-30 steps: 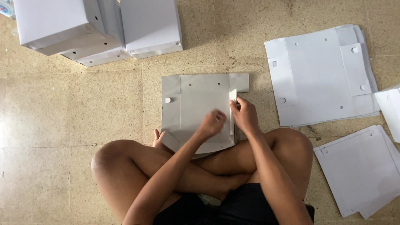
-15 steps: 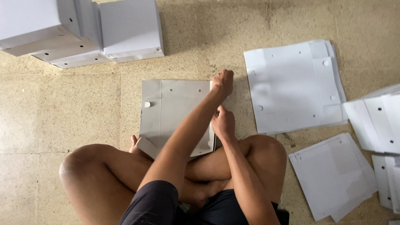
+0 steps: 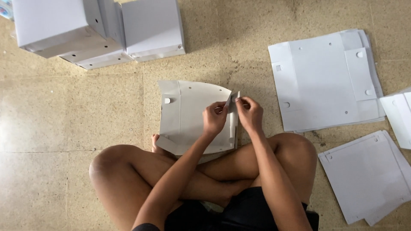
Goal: The person sits on the floor and assembles white cardboard boxes by hand. They fold the side flaps of the flat-packed box, tuck the tabs into slots to form the base, and then attach the lid to complete the assembly. The process is repeated for multiple boxes.
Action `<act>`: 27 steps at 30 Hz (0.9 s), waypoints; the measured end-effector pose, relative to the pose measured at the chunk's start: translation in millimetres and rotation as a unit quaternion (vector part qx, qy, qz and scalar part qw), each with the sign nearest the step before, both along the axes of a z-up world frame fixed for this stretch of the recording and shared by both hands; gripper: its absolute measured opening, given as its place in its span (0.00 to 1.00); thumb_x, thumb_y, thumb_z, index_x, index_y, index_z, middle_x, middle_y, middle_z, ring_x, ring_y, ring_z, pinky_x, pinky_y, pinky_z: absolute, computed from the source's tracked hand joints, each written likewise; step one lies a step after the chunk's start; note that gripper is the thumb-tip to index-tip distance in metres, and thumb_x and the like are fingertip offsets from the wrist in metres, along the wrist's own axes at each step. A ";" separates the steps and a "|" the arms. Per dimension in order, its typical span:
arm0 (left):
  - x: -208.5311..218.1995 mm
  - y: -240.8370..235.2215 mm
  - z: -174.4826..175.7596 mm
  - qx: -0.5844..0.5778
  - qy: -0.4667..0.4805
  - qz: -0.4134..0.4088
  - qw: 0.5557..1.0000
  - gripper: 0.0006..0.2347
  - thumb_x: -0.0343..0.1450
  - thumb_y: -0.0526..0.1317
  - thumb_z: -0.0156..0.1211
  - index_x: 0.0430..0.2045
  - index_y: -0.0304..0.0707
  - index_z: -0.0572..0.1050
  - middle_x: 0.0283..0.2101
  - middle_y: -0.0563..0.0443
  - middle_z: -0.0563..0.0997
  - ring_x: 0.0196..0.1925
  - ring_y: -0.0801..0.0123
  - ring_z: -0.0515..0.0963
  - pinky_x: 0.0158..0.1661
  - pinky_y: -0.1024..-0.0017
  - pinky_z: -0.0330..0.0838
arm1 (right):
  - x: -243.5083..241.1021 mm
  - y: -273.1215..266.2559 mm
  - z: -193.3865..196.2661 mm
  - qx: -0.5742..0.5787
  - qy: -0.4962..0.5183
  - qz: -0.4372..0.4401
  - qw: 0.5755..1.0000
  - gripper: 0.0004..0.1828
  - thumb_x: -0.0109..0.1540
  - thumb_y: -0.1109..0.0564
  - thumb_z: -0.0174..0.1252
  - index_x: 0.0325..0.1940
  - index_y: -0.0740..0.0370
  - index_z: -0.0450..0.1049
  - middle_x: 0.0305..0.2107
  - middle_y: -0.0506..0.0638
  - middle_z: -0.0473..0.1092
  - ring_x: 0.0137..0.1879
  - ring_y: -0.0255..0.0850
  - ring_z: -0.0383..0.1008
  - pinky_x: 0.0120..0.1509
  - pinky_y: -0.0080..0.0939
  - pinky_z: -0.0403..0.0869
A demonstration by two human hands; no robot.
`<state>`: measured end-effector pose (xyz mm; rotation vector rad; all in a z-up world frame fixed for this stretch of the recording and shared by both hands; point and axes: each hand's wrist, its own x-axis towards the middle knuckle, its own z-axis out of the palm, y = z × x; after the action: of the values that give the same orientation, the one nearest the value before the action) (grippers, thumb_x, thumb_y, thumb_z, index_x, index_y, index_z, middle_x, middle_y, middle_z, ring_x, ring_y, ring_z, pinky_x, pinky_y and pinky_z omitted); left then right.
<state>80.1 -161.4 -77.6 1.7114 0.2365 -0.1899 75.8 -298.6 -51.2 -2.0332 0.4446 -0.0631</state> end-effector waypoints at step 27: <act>-1.4 -12.5 7.1 -0.166 -0.048 -0.026 0.985 0.13 0.77 0.39 0.58 0.52 0.30 0.76 0.52 0.30 0.78 0.52 0.45 0.79 0.45 0.55 0.82 | 5.3 -10.2 -21.0 0.141 -0.012 -0.040 0.989 0.08 0.60 0.48 0.66 0.33 0.53 0.81 0.20 0.42 0.68 0.32 0.29 0.65 0.39 0.32 0.69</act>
<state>78.7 -173.9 -70.5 1.3921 0.0832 -0.1748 81.2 -308.8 -72.2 -1.7346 0.4920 -0.0688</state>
